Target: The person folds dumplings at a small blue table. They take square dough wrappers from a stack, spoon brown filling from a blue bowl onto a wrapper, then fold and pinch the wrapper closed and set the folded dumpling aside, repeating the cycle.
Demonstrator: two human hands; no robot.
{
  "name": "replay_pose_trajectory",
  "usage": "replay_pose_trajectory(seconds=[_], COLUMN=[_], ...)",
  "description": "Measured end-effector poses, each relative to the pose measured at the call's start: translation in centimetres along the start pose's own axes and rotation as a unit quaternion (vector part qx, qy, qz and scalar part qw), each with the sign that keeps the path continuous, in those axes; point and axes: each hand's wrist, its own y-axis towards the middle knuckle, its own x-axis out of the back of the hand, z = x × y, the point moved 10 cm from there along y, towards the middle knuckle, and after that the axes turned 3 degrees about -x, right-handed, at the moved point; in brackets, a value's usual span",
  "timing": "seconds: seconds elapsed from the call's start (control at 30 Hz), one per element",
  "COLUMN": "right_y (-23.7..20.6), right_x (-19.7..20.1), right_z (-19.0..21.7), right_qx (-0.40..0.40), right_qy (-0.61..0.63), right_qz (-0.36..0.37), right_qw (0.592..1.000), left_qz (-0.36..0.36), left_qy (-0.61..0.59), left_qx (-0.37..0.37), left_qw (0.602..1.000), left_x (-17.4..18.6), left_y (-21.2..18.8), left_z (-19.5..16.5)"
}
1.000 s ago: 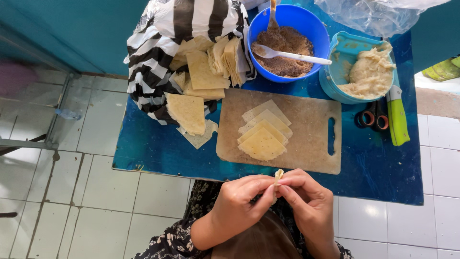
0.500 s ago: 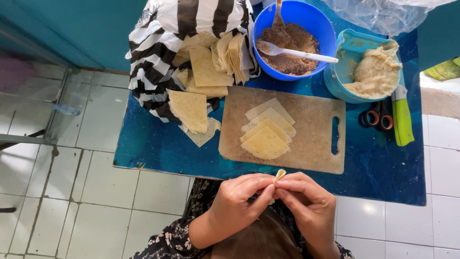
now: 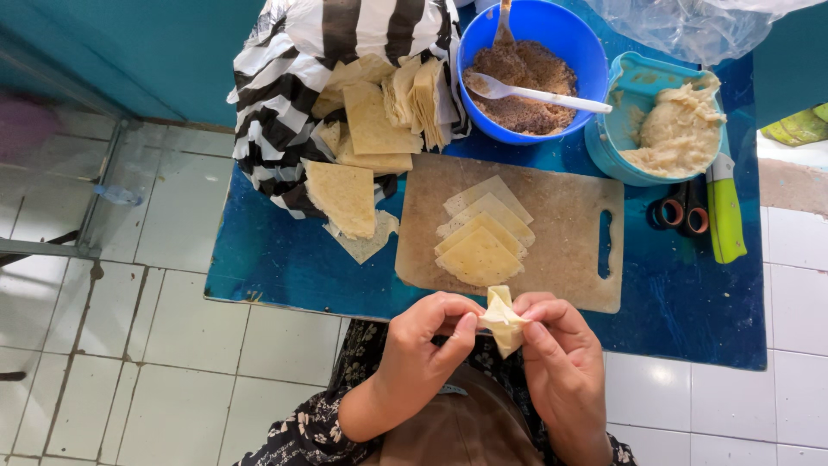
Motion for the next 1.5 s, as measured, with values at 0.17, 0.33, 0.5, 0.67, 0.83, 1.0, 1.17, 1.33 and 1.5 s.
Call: replay_pose_trajectory(seconds=[0.17, 0.33, 0.5, 0.67, 0.83, 1.0, 1.17, 1.33, 1.5], right_y=[0.3, 0.4, 1.1, 1.5, 1.2, 1.9, 3.4, 5.4, 5.7], right_x=[0.3, 0.8, 1.3, 2.3, 0.2, -0.8, 1.5, 2.9, 2.4], right_z=[0.1, 0.2, -1.6, -1.7, -0.8, 0.9, 2.9, 2.0, 3.0], right_qx=[0.014, 0.011, -0.043, -0.034, -0.009, 0.059, 0.134, 0.034, 0.019], right_qy=[0.02, -0.003, 0.074, 0.079, 0.061, -0.094, -0.061, 0.099, 0.034], right_qz=[-0.036, -0.038, -0.013, -0.041, 0.048, 0.039, -0.077, -0.052, -0.055], right_qw=[0.999, 0.999, 0.996, 0.995, 0.997, 0.993, 0.986, 0.993, 0.998], left_qz=[0.008, 0.028, -0.051, -0.073, 0.035, 0.012, -0.115, -0.135, -0.182], left_qy=[-0.035, 0.088, -0.291, -0.509, -0.339, -0.147, 0.059, 0.482, 0.561], left_qx=[0.004, -0.154, 0.047, 0.128, 0.151, 0.114, -0.016, -0.077, -0.156], left_qw=[0.999, 0.984, 0.954, 0.848, 0.928, 0.982, 0.991, 0.862, 0.793], left_x=[-0.3, -0.4, 0.5, 0.7, -0.9, 1.0, 6.0, 8.2, 7.2], left_y=[0.1, -0.2, 0.5, 1.2, 1.0, 1.4, 3.3, 6.7, 6.7], left_z=[-0.1, -3.3, 1.5, 4.0, 3.4, 2.0, -1.0, -3.4, -7.0])
